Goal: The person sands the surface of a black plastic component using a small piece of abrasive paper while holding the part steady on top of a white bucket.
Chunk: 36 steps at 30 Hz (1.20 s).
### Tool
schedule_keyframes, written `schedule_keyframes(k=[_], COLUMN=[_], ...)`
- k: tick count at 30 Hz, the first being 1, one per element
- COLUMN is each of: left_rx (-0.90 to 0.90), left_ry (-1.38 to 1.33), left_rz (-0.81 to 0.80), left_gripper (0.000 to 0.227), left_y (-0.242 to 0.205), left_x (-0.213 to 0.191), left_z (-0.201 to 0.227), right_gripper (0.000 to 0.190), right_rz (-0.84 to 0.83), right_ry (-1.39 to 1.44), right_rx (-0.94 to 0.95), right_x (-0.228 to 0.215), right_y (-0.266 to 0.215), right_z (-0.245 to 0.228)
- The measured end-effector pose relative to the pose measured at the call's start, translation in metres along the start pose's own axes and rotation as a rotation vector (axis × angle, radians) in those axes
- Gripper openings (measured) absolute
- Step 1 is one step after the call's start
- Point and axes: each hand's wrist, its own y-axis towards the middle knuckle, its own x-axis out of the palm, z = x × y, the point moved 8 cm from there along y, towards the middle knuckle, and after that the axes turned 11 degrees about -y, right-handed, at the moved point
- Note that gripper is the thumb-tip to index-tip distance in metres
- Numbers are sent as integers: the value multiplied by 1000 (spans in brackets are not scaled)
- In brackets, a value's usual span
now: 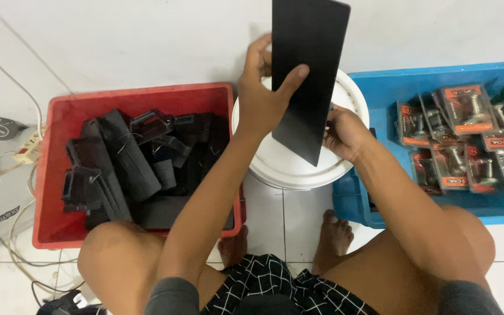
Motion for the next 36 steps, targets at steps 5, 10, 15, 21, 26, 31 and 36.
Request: schedule_keyframes(k=[5,10,15,21,26,31,36], left_rx=[-212,-352,-337,-350,-392,-435,-488], left_ry=[16,40,109,91,106,97,137], left_rz=[-18,-27,69,118,139,154,71], left_gripper=[40,36,24,21,20,18,18], left_y=[-26,-47,-45,-39,-39,-42,-45], left_x=[0,0,-7,-11,-9,-8,-8], left_z=[-51,-78,-94,-98,-93,-98,-102], right_gripper=[13,12,13,13,14,11,14], right_rz=[4,77,134,177,200,223,230], right_ry=[-114,-481,-294,-236,-232,-250,-311], right_rx=[19,-106,-129,-150,-145,-151,-117], right_x=[7,-18,13,10,14,13,4], right_y=[-17,-2,-39,-32,-41,-40,-33], right_z=[-12,-16,-55,-50,-54,-55,-45])
